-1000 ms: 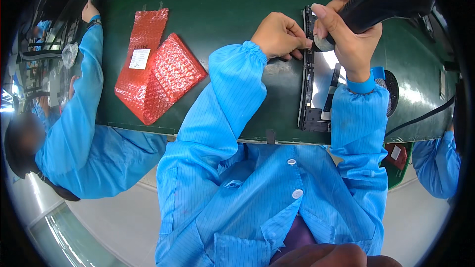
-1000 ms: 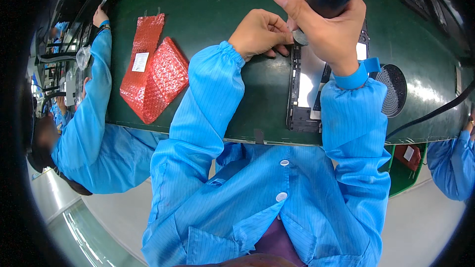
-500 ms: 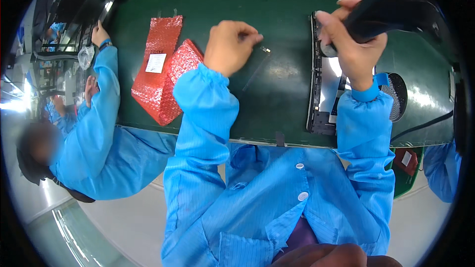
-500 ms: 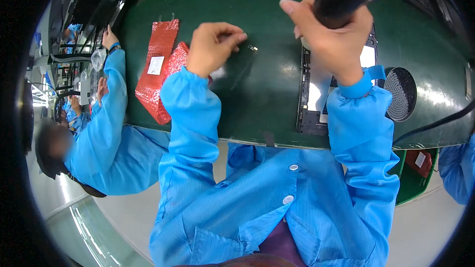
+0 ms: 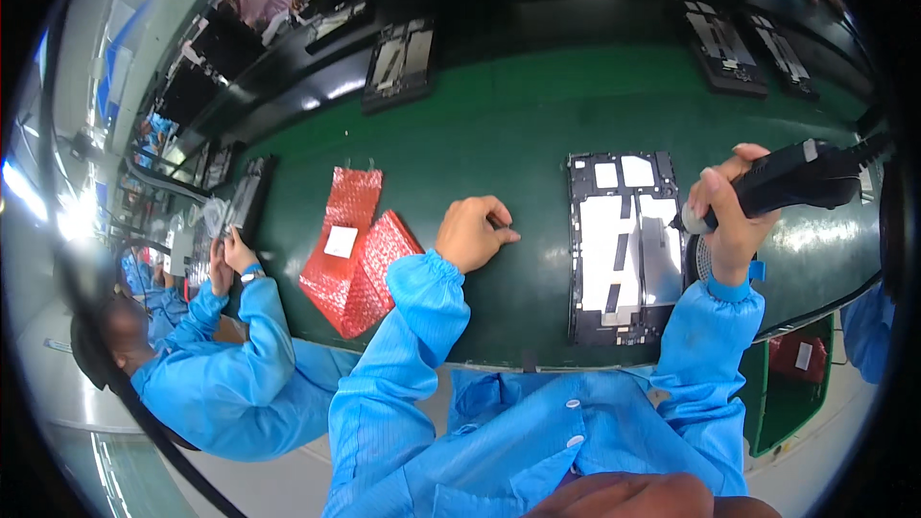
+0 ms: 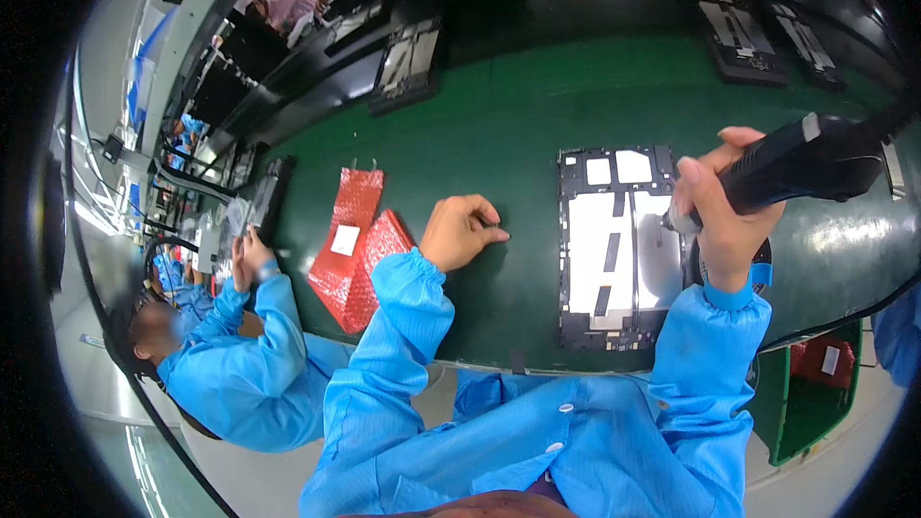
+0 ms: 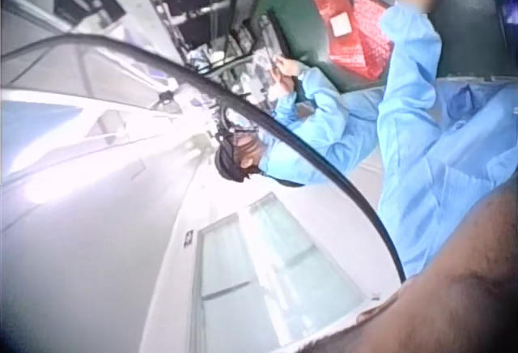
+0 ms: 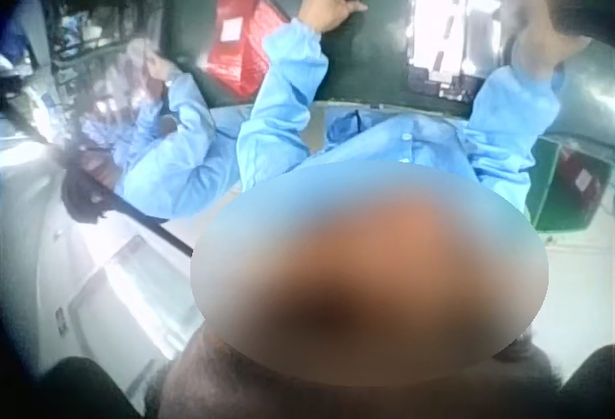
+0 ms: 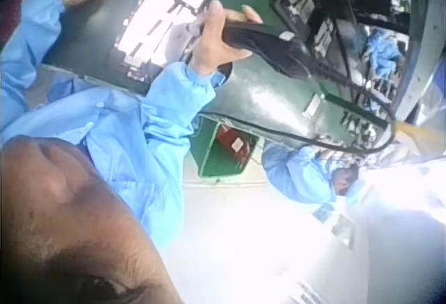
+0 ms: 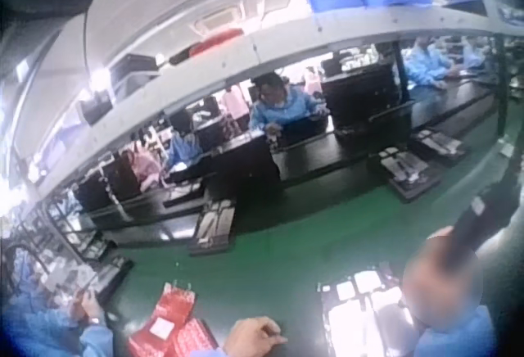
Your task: Assembling electronic components into a tablet frame using an electric screwdriver.
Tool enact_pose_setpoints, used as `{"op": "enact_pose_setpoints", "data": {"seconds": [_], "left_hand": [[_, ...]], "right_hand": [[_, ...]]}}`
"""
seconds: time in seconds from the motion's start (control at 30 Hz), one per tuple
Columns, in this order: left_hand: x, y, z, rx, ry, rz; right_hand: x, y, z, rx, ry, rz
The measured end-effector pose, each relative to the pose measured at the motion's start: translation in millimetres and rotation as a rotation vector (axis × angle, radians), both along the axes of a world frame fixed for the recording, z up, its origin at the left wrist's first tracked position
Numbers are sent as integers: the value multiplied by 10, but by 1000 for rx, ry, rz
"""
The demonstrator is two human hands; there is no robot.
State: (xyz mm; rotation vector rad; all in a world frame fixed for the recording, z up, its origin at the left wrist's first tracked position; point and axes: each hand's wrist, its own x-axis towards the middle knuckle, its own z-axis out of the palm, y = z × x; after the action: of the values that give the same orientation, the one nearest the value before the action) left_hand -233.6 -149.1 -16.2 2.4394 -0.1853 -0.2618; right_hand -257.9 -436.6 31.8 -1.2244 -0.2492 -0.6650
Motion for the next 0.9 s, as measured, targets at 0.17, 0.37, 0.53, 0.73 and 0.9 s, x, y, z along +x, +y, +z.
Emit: {"op": "enact_pose_setpoints", "data": {"seconds": [0.17,0.37,0.53,0.73,0.9], "left_hand": [[165,78,-128,-249,214,-28],[96,-85,77,-7,10,-52],[5,-67,19,85,-133,-88],[-86,87,-38,-393,-178,-85],[-218,-20,490,-700,-167,25]], "right_hand": [[-15,-106,-59,-20,20,-12],[-19,-197,-100,-21,32,9],[-56,-200,-98,-10,43,20],[-130,-227,-48,3,44,32],[-94,-214,-48,1,96,23]]}}
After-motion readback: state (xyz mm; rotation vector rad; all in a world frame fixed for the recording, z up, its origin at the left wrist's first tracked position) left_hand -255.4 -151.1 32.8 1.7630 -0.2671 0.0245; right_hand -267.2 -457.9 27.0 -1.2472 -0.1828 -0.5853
